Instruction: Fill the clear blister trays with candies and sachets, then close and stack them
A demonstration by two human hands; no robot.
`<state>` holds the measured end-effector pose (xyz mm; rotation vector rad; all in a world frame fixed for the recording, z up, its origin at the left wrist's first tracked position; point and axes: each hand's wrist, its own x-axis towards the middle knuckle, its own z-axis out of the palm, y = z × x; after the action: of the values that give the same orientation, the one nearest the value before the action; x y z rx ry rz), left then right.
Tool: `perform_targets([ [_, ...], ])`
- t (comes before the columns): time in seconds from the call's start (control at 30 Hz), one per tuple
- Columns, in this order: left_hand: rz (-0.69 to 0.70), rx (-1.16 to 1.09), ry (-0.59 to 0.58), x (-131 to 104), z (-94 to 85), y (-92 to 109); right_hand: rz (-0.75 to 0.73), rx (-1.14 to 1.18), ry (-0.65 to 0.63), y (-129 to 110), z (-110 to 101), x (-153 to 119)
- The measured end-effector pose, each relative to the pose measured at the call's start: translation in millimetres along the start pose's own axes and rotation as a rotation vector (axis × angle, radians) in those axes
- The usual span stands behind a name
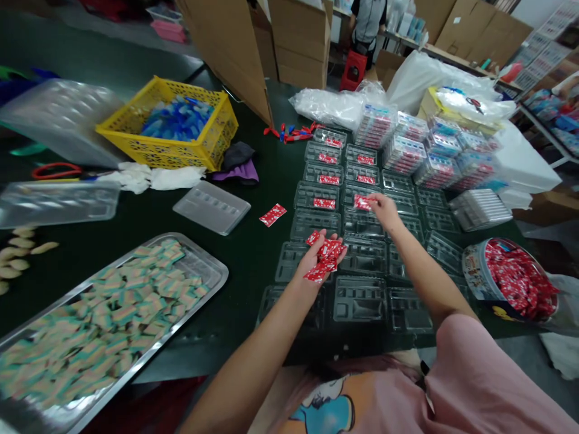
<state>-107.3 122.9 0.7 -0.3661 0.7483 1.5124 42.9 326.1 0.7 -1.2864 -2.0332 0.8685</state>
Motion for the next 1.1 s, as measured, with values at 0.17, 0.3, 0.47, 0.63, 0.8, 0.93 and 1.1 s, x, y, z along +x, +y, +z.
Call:
perform_targets([
  [0.17, -0.042, -0.006, 0.030, 5.3, 0.5, -4.7, 0.154, -0.333, 0.111, 34.0, -19.9, 50.3],
  [0.3, -0.051, 0.011, 0.031, 11.8, 2.9, -8.1, 0.142, -0.500, -0.002, 42.9, -4.6, 57.9],
  [0.47, -0.062, 0.055, -0.007, 17.3, 4.0, -10.1, 0.016, -0.588, 0.028, 32.4, 4.1, 50.8],
  [0.63, -0.121, 0.078, -0.044, 17.2, 1.1, -15.2, -0.111, -0.261, -0.192, -12.3, 12.3, 13.0],
  [0.8, -0.225, 0.146, -0.109, 10.9, -8.5, -29.4, 0.130, 0.172, -0.943, -50.1, 30.5, -40.3],
  [0.93, -0.240, 0.141, -0.070, -0.3, -20.2, -29.6, 0.190, 0.274, -0.973, -56.2, 42.3, -54.7],
  [1.1, -0.178, 0.095, -0.018, -25.1, -34.7, -13.4, 0.012, 0.229, -0.558, -56.6, 45.4, -31.3],
])
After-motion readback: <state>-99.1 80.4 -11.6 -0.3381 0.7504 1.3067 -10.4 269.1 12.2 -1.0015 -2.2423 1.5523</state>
